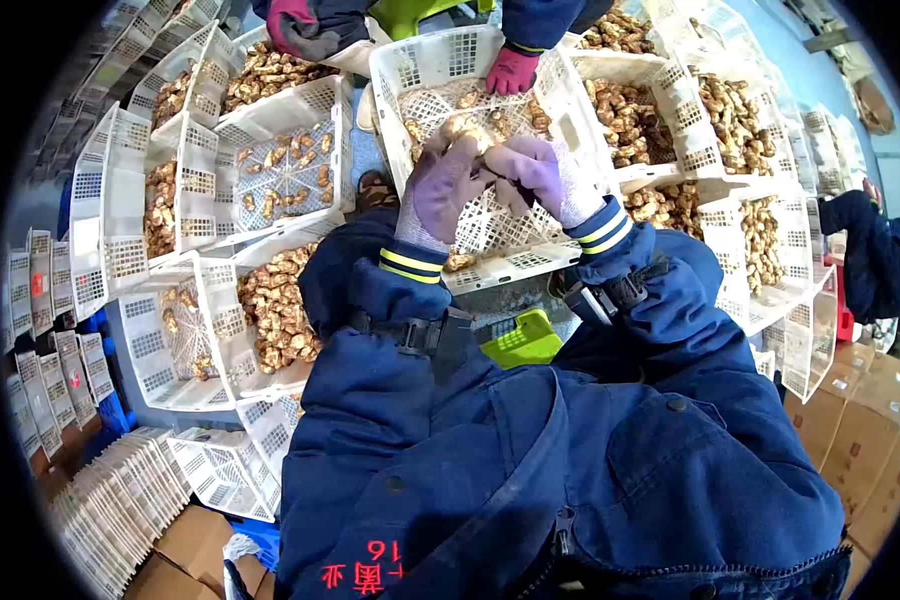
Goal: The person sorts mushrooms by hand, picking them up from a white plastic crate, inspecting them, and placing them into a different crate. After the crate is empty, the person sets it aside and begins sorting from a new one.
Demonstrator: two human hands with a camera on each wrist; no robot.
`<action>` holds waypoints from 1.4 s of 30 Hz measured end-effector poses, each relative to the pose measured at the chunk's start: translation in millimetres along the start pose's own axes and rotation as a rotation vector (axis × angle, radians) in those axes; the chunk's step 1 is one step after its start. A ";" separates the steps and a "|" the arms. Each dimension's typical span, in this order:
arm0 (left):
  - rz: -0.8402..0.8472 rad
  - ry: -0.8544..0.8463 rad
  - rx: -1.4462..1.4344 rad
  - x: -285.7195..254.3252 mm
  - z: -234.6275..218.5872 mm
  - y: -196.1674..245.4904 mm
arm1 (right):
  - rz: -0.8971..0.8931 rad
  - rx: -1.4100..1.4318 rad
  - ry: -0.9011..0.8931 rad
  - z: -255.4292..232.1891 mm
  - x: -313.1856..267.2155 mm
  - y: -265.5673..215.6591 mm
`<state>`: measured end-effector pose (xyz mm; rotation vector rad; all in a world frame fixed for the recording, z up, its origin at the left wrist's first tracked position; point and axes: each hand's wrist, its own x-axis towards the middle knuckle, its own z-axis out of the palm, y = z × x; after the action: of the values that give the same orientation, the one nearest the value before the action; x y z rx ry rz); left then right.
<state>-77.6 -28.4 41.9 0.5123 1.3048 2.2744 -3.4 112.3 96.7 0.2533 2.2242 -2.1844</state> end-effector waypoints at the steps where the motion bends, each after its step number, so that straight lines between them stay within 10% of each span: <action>1: 0.109 -0.033 0.057 -1.7 4.1 5.8 | 0.072 0.026 -0.028 2.1 1.2 1.9; 4: -0.188 0.118 -0.215 -1.9 4.9 26.6 | 0.287 0.095 -0.064 11.3 2.7 -7.3; 7: -0.027 0.288 -0.193 1.3 -10.7 32.4 | 0.252 0.068 -0.043 3.7 14.2 19.9; 8: 0.041 0.318 -0.076 -0.6 -20.7 42.6 | 0.372 -0.035 -0.149 -8.8 29.5 47.3; 11: 0.146 0.362 0.519 -20.7 -43.3 109.2 | -0.067 -0.852 -0.281 -16.8 38.0 96.4; 17: 0.047 0.565 1.252 -86.6 -117.4 198.1 | 0.407 -0.999 -0.982 40.1 80.8 157.5; 19: 0.213 0.650 1.073 -88.5 -102.1 206.6 | 0.504 -1.078 -1.053 55.9 87.2 183.7; 24: 0.680 0.118 0.700 -18.8 -69.0 135.0 | 0.495 -1.092 -1.151 76.4 89.4 224.3; 28: 0.136 0.304 0.214 14.9 -33.9 90.3 | 0.515 -1.066 -1.226 78.7 91.5 221.3; 34: -0.055 0.405 0.132 20.0 -65.7 61.0 | 0.494 -0.976 -1.217 79.4 94.3 205.6; 38: -0.112 0.407 0.111 21.2 -55.0 53.8 | 0.726 -0.734 -0.867 48.0 93.5 174.4; 42: -0.079 0.139 0.482 19.1 -51.6 38.4 | 0.274 -0.103 -0.454 -21.2 95.0 106.8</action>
<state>-128.6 -70.7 52.4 0.4538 1.9224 1.9542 -81.6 144.7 -20.4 0.0467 1.9140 -1.7683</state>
